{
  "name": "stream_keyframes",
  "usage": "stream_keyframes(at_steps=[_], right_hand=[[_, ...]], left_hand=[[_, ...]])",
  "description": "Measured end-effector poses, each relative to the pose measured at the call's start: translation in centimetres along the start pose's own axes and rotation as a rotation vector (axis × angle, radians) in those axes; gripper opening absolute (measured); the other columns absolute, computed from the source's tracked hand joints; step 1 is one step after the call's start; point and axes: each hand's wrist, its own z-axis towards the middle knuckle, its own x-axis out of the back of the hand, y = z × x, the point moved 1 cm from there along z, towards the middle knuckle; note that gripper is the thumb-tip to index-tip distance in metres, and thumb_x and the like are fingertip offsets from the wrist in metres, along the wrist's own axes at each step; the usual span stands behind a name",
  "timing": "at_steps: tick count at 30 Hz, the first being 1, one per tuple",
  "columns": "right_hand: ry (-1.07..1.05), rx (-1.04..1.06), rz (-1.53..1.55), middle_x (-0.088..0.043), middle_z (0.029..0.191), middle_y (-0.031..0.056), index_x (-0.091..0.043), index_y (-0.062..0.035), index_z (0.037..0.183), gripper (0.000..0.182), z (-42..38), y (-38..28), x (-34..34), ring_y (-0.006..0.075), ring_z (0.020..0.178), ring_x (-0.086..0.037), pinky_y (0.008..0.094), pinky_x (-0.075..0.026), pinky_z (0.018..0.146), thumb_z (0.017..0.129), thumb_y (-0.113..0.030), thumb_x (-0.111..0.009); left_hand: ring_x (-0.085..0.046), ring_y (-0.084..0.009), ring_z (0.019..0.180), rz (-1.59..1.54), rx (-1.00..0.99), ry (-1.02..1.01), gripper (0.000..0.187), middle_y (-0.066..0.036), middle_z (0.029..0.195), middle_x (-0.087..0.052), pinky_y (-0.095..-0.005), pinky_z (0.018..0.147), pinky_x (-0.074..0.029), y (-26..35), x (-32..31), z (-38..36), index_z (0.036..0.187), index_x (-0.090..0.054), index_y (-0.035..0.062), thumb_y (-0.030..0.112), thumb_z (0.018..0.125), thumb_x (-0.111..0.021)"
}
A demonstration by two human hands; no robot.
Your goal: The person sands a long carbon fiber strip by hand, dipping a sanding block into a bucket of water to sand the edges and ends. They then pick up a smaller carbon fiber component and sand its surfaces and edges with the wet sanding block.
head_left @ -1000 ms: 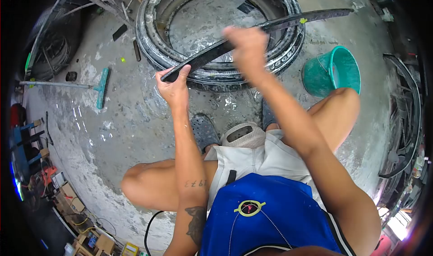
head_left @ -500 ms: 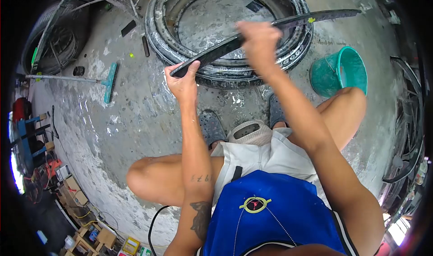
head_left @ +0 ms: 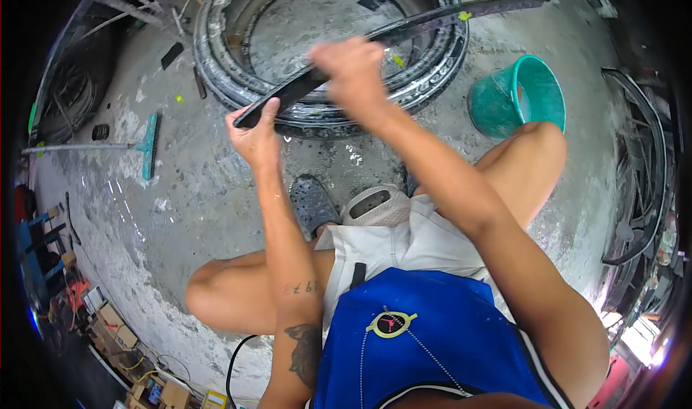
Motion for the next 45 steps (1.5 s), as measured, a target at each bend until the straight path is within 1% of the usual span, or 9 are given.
stream_keyframes(at_steps=[8,11,16,20,23,27,31,34,45], right_hand=[[0.118,-0.098,-0.18,-0.077,0.093,0.003,-0.079,-0.0179,0.097,0.028,1.4,17.5,5.4,0.0264,0.081,-0.068,0.0376,-0.054,0.074,0.077,-0.001,-0.07],[0.065,-0.272,-0.099,-0.076,0.1,0.0001,-0.078,-0.0218,0.106,0.045,0.7,12.6,3.7,0.0258,0.095,-0.063,0.0419,-0.042,0.086,0.071,0.003,-0.064],[-0.087,0.071,0.031,-0.074,0.11,-0.0054,-0.074,-0.0221,0.107,0.043,-1.0,0.7,0.4,0.0167,0.105,-0.06,0.0439,-0.034,0.097,0.075,0.004,-0.061],[0.002,0.03,-0.217,-0.077,0.092,0.0026,-0.076,-0.0197,0.102,0.041,0.8,11.3,3.9,0.0237,0.081,-0.07,0.0386,-0.051,0.071,0.072,0.006,-0.065],[-0.06,-0.09,-0.407,-0.076,0.098,0.0076,-0.077,-0.0192,0.111,0.027,1.4,18.3,9.8,0.0295,0.088,-0.068,0.0408,-0.052,0.079,0.088,-0.011,-0.066],[-0.311,0.036,-0.191,-0.076,0.101,0.0084,-0.072,-0.0207,0.124,0.04,2.3,14.2,14.5,0.0287,0.092,-0.067,0.0433,-0.05,0.08,0.086,-0.007,-0.068],[-0.782,0.102,-0.305,-0.073,0.092,0.0068,-0.04,-0.0296,0.155,0.081,1.5,9.0,12.8,0.0284,0.094,-0.065,0.0425,-0.045,0.088,0.084,-0.001,-0.066],[-0.701,0.302,-0.226,-0.071,0.088,0.0054,-0.023,-0.0315,0.162,0.095,0.1,8.4,9.3,0.0269,0.094,-0.064,0.0445,-0.043,0.091,0.083,0.002,-0.064],[-0.693,0.249,-0.356,-0.068,0.088,0.0082,-0.027,-0.0322,0.161,0.095,0.2,13.9,10.2,0.0275,0.09,-0.064,0.0446,-0.044,0.094,0.08,0.007,-0.059]], left_hand=[[-0.064,-0.0145,0.084,-0.028,0.031,0.016,0.048,-0.007,0.093,-0.068,-0.0283,0.082,-0.053,1.3,-0.5,-0.4,0.099,-0.055,0.0046,0.006,0.071,-0.094],[-0.064,-0.0144,0.084,-0.042,-0.007,-0.009,0.047,-0.006,0.092,-0.068,-0.0289,0.082,-0.053,0.6,-0.6,-0.2,0.098,-0.055,0.0048,0.006,0.071,-0.093],[-0.063,-0.0146,0.085,-0.026,0.025,-0.013,0.049,-0.007,0.094,-0.068,-0.0284,0.083,-0.052,0.5,-0.3,0.1,0.1,-0.054,0.0047,0.006,0.071,-0.094],[-0.064,-0.0149,0.087,-0.036,0.017,-0.017,0.049,-0.008,0.095,-0.069,-0.0287,0.085,-0.052,0.3,-0.1,0.0,0.101,-0.055,0.0047,0.008,0.071,-0.094],[-0.064,-0.0154,0.088,-0.054,0.008,-0.022,0.048,-0.008,0.097,-0.069,-0.0288,0.086,-0.052,0.4,-0.2,-0.4,0.1,-0.055,0.0044,0.007,0.072,-0.093],[-0.065,-0.0172,0.091,-0.043,0.016,-0.045,0.047,-0.011,0.101,-0.069,-0.03,0.088,-0.053,0.5,0.2,-0.6,0.1,-0.055,0.0038,0.005,0.072,-0.092],[-0.064,-0.0158,0.092,-0.024,-0.025,-0.067,0.043,-0.01,0.102,-0.069,-0.0302,0.09,-0.052,0.3,0.3,-0.6,0.101,-0.056,0.0042,0.005,0.075,-0.09],[-0.065,-0.0193,0.099,0.008,-0.025,-0.048,0.046,-0.016,0.112,-0.068,-0.033,0.093,-0.053,-0.4,1.0,-0.3,0.101,-0.054,0.0041,0.003,0.073,-0.091],[-0.065,-0.0194,0.099,0.019,-0.042,-0.048,0.045,-0.018,0.113,-0.068,-0.0339,0.093,-0.053,-0.7,1.5,0.0,0.1,-0.052,0.0058,0.0,0.075,-0.089]])
